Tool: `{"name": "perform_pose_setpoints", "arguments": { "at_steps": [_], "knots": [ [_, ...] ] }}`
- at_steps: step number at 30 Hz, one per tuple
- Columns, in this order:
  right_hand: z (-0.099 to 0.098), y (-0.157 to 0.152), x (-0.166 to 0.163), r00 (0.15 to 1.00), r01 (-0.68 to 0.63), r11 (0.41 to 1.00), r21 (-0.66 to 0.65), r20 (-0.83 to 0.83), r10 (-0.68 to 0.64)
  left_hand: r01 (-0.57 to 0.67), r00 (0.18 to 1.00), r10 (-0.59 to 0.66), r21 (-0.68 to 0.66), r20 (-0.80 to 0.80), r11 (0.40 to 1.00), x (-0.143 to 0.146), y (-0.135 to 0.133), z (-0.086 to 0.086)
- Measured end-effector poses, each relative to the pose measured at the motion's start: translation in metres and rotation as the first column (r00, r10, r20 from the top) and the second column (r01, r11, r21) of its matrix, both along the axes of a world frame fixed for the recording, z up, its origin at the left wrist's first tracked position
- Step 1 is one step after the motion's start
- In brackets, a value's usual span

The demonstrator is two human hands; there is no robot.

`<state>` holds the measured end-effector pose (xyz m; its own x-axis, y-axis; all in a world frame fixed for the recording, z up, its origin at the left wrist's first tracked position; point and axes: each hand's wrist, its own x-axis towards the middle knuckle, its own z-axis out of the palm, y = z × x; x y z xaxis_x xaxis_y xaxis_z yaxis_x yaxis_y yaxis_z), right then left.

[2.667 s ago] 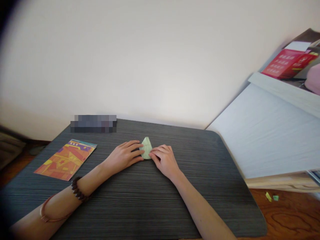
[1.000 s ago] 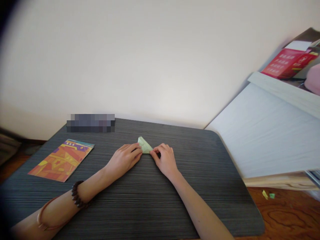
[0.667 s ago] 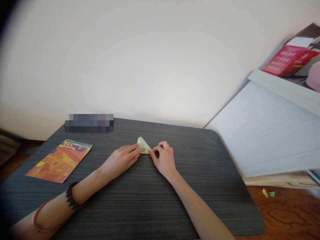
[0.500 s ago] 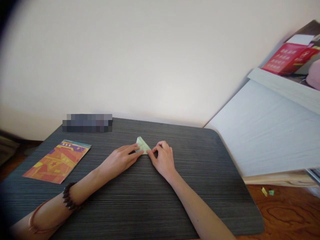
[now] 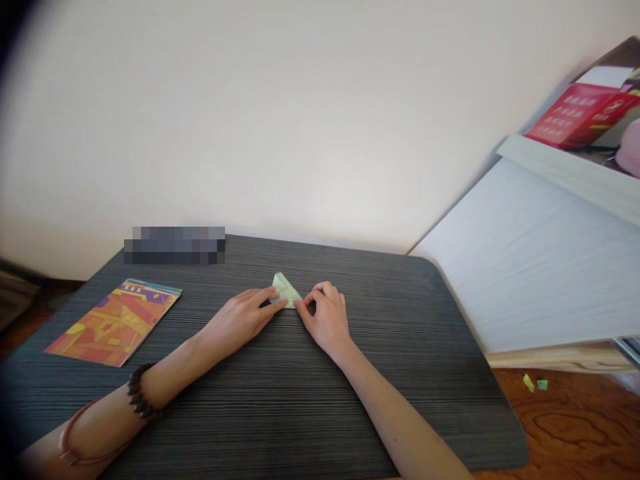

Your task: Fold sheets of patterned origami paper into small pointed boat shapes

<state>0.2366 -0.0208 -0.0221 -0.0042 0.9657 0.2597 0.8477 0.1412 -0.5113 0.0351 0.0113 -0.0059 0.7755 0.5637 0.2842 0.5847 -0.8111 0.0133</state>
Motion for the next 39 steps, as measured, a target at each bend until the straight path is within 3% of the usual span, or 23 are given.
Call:
{"name": "perform_pose_setpoints", "arguments": {
  "at_steps": [39],
  "knots": [
    [0.0047,0.0023,0.0020,0.999,-0.050,0.997,-0.056,0.004,0.050,-0.002,0.998,0.003,0.020,-0.059,1.000,0.0015,-0.0013,0.0008]
  ]
}}
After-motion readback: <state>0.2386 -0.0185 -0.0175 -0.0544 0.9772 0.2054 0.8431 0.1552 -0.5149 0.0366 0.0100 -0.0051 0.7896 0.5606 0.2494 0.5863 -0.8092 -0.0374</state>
